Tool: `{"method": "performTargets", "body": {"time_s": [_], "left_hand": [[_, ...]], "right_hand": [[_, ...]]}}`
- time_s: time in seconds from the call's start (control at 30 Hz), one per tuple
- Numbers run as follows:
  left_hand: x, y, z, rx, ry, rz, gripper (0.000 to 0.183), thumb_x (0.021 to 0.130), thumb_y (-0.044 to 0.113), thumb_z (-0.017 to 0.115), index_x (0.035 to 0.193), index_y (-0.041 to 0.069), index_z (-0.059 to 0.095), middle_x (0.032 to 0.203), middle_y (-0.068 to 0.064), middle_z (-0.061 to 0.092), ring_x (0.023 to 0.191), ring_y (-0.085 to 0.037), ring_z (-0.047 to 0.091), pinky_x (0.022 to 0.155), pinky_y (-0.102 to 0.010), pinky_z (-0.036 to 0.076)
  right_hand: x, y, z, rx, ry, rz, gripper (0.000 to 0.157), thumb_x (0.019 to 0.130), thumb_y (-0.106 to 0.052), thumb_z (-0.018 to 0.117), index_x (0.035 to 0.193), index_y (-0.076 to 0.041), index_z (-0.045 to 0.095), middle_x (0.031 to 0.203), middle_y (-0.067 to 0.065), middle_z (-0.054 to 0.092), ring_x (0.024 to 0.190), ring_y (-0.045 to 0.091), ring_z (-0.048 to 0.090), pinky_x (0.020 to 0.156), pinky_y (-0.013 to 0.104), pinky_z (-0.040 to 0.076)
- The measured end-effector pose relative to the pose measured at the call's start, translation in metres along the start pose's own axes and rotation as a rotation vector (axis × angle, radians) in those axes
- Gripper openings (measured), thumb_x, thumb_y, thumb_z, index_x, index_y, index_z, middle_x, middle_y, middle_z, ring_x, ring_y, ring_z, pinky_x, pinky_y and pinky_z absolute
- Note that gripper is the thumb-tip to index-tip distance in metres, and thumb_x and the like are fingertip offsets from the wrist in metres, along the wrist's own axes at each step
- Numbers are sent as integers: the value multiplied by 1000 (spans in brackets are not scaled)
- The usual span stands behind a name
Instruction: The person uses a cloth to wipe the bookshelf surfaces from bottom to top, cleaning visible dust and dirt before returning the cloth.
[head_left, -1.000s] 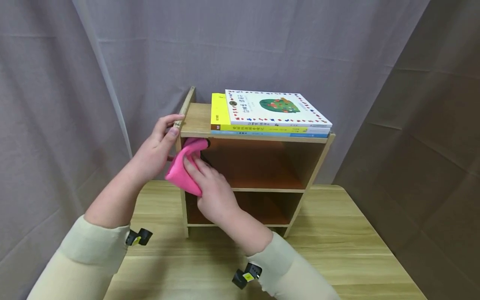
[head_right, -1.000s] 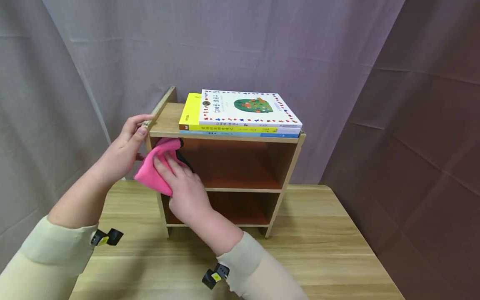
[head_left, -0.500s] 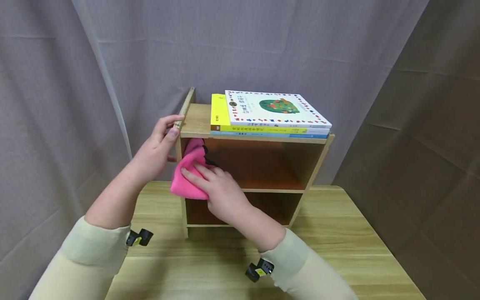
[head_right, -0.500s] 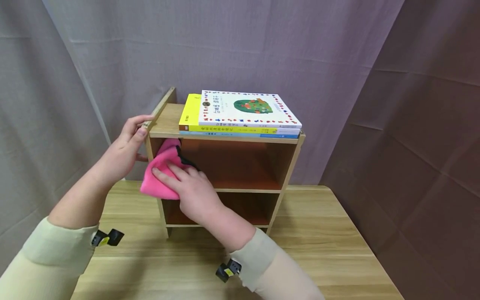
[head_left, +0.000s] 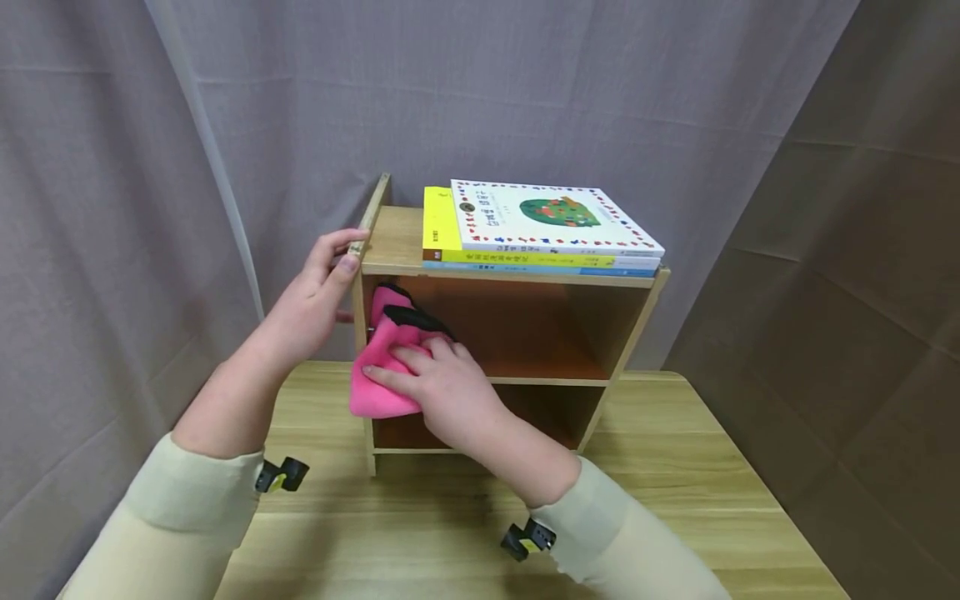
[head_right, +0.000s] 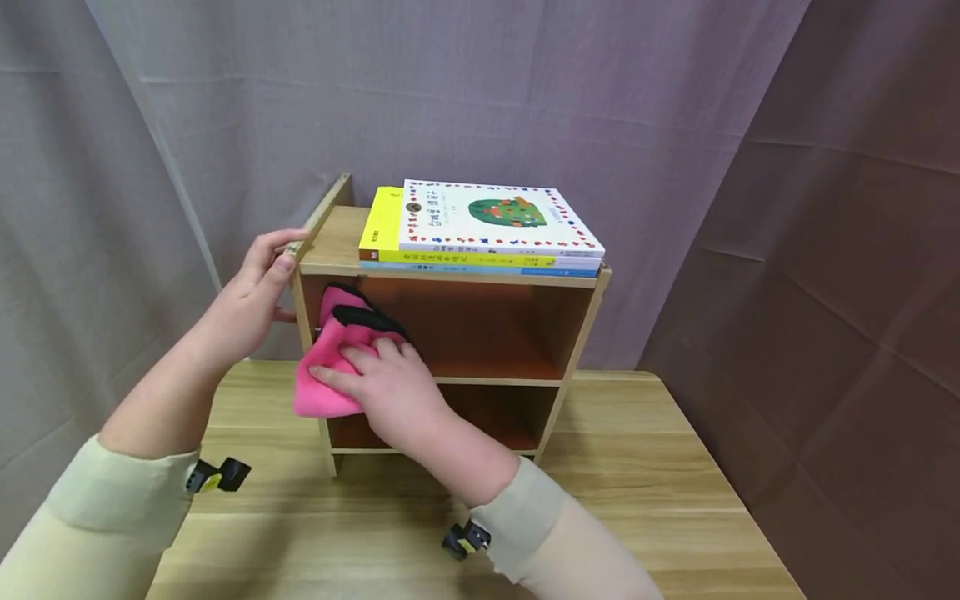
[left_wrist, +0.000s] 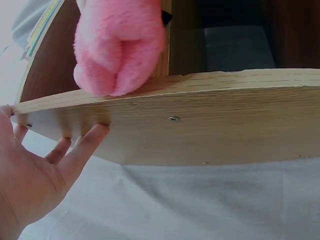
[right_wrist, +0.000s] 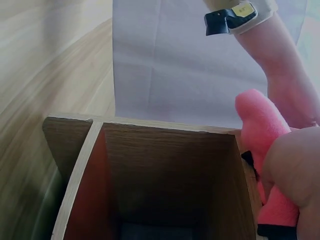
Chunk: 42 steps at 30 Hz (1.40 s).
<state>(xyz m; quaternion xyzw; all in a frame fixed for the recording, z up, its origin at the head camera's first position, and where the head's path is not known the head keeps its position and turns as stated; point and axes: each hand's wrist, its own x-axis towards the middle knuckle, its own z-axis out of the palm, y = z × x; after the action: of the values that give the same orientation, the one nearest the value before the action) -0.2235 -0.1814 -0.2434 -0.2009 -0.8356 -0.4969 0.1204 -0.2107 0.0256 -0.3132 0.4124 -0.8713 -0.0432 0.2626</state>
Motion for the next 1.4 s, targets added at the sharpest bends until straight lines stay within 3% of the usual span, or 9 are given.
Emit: {"method": "performTargets", "body": {"time_s": [0.17,0.3,0.47,0.73,0.87,1.07,1.23,1.4], "left_hand": [[1,1,2,4,-9,-14,43,93,57,30,134,49,22,147,0,23,129,-25,34,86,-52,47],[1,0,4,-52,2,16,44,96,51,31,138,41,24,145,-3,25,129,-27,34,83,-54,48],[-9,-4,11,-115,37,16,47,97,48,31,142,43,20,147,-3,25,130,-26,32,88,-56,44],[-41,-41,42,-206,66,4,48,101,39,24,147,29,19,146,-5,29,127,-27,34,92,-51,43],[-54,-59,59,-260,67,-23,46,101,31,29,146,29,20,144,-5,30,127,-25,35,97,-50,39],[-66,-81,80,-164,121,-130,61,95,16,47,146,32,19,142,-4,32,123,-26,39,92,-45,43],[-72,-92,90,-88,159,-206,62,92,28,54,145,32,23,140,-3,34,119,-27,43,84,-42,49],[-73,-97,96,-48,184,-232,57,90,43,55,140,42,29,139,-1,39,115,-28,47,81,-42,49]], "right_hand": [[-4,0,-1,-3,-36,7,74,79,-18,72,136,-49,37,141,-6,39,126,25,34,97,45,38],[-6,0,-1,0,-55,26,73,77,-22,74,135,-48,39,142,-6,38,126,26,33,91,44,41],[-9,1,0,-20,-59,29,75,75,-23,75,135,-48,38,143,-7,37,126,25,33,89,43,42],[-14,3,2,-27,-37,44,72,74,-37,75,136,-46,39,144,-7,37,126,25,34,89,43,42],[-17,5,3,-20,-4,59,69,74,-44,73,135,-45,41,143,-7,38,127,26,34,91,43,42],[-25,11,4,-19,49,65,65,75,-46,71,134,-42,45,140,-6,43,127,27,35,90,43,42],[-31,16,1,11,65,77,63,75,-40,73,133,-41,47,140,-6,43,127,27,35,90,43,42],[-39,21,1,34,113,80,61,76,-37,72,133,-39,48,138,-6,45,126,27,37,88,42,42]]}}
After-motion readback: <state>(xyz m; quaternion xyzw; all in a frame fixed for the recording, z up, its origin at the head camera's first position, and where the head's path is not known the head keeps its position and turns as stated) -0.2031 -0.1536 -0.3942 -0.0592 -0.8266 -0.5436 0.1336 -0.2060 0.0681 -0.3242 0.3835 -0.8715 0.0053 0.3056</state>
